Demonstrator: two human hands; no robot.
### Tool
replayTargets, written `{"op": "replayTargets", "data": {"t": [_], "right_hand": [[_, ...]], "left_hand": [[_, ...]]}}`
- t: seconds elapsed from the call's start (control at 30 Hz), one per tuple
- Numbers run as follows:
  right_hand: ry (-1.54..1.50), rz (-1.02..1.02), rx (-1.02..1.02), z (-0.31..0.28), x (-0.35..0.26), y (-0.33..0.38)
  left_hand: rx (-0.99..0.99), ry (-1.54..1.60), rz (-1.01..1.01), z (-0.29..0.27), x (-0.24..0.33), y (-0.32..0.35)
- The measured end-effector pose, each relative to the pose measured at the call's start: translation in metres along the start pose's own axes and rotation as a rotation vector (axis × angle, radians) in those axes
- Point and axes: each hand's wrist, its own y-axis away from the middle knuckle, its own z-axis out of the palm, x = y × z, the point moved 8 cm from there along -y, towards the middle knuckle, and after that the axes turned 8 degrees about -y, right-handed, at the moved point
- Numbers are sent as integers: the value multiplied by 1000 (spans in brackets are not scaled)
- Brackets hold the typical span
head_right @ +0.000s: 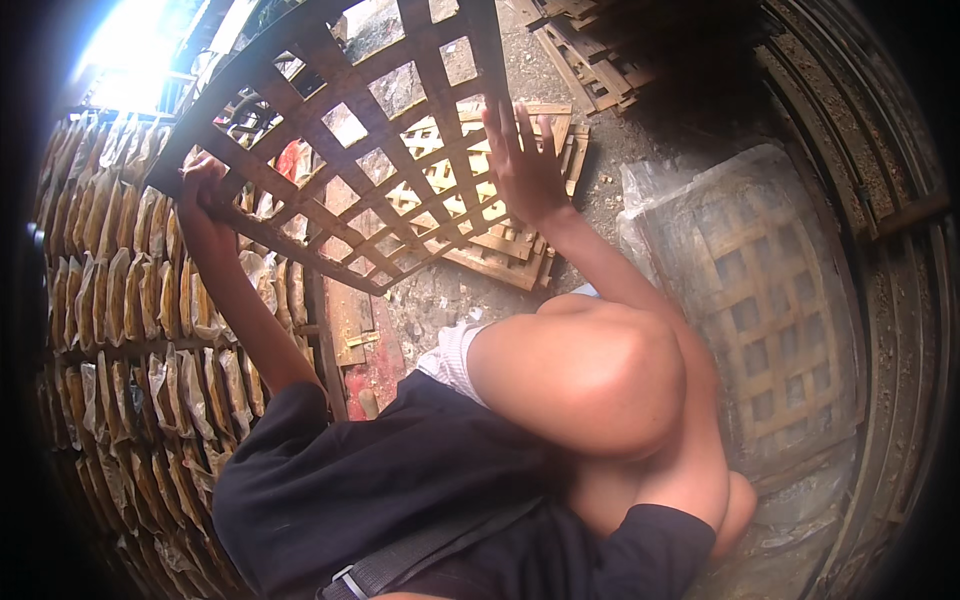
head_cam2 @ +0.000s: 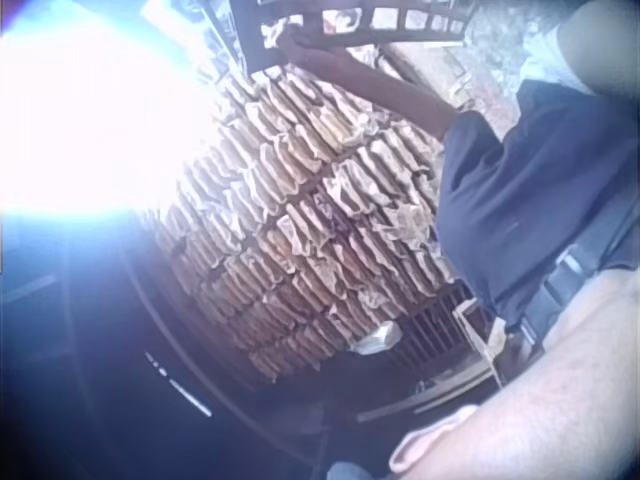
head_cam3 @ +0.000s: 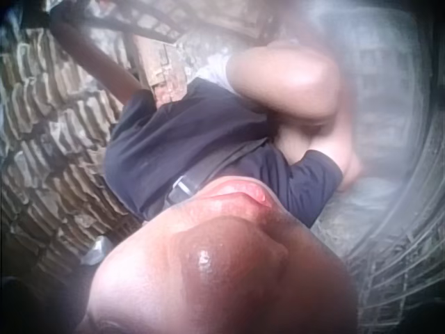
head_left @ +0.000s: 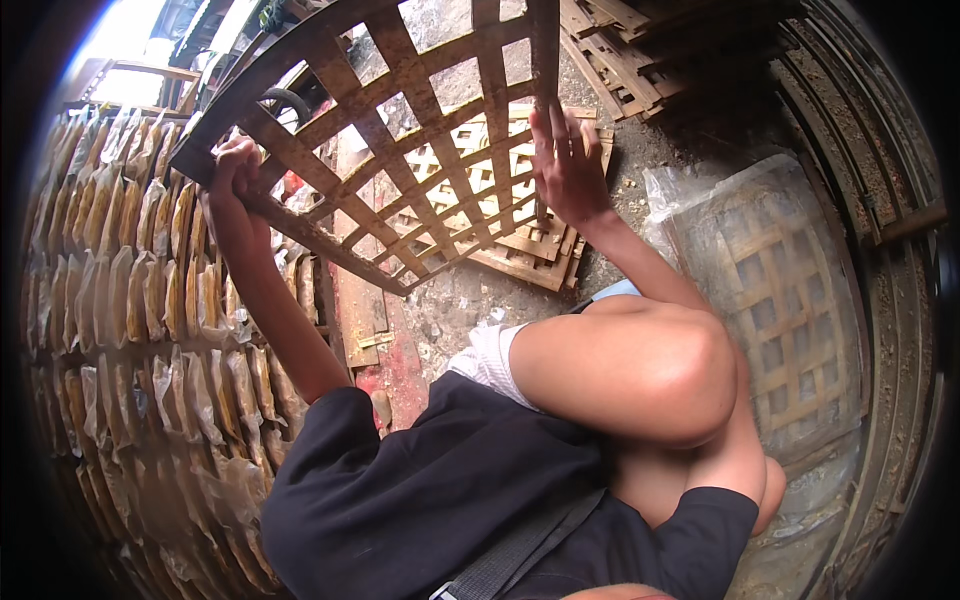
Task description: The person sits on the floor and assembles a wooden lattice frame by hand. They fit a curved wooden piece into the frame, adjust the joints, and then place a clear plastic sheet over the completed lattice.
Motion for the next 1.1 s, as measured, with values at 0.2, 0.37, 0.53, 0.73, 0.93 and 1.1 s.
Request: {"op": "replayTargets", "data": {"t": [0.2,0.37,0.53,0.73,0.93,1.1], "right_hand": [[-212,-40,83,-12,-10,10],[-46,2,36,-22,14,-22],[2,-76,-72,6,5,16],[-53,-34,22,-27,3,-9],[-19,-24,-51,-3,3,-10],[-162,-21,-8,2,6,13]], "left_hand": [[20,-17,26,-6,6,-3],[10,-26,51,-10,3,-1],[15,-6,46,-8,1,-4],[53,-10,30,-4,-2,1],[35,-27,42,0,11,1],[-12,-29,84,11,13,-1]]}}
